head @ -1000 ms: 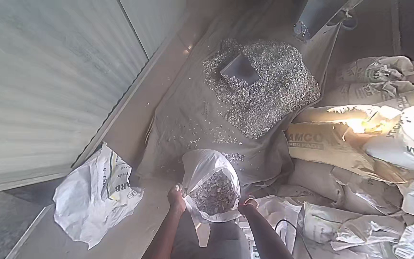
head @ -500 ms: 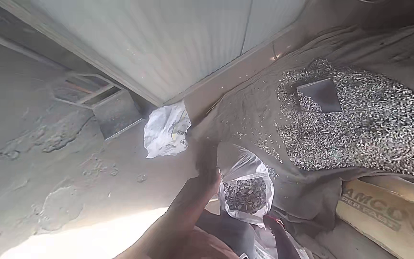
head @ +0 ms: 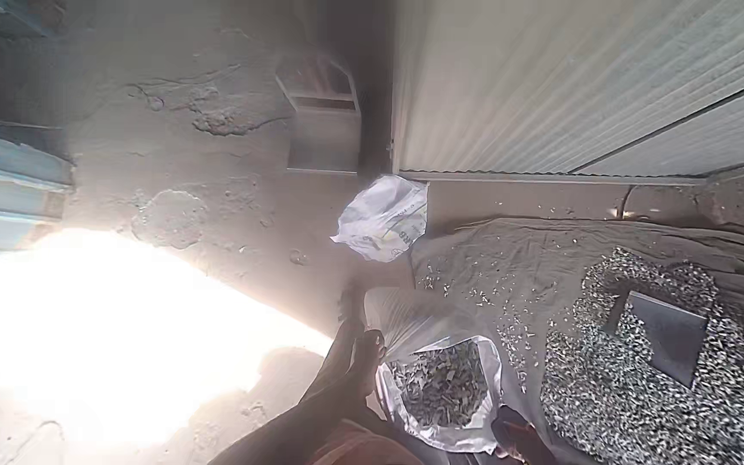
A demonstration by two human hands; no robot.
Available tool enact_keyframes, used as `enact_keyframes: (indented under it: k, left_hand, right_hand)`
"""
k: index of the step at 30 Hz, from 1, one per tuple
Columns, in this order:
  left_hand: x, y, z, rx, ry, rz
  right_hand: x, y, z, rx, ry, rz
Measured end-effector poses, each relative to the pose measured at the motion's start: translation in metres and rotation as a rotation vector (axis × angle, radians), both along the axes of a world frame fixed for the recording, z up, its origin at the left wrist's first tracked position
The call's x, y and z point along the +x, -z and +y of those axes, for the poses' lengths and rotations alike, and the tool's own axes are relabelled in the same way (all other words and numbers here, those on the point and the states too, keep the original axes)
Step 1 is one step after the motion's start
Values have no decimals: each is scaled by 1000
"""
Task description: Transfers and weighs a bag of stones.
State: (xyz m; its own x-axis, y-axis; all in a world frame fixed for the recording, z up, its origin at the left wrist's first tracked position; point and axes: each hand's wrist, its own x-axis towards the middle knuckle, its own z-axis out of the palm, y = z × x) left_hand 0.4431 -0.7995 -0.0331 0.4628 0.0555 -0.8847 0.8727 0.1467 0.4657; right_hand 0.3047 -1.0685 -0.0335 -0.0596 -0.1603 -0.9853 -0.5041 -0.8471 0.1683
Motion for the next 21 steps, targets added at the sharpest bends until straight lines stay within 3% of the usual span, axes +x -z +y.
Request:
enact_keyframes:
  k: [6,12,16,21]
  left_hand:
    - [41,-56,154,160,-176,-126]
    - [74,-78,222,304,-336,-341]
    - [155,-99,255,674,-89,-312]
    - [259,-97,277,844,45,-438]
  right_hand:
    - [213,-45,113,49,-416,-111]
    - [407,-73,232,135,-653,-412]
    - [511,-86,277,312,-715,-538]
    - [611,-32,287,385,-672,-492]
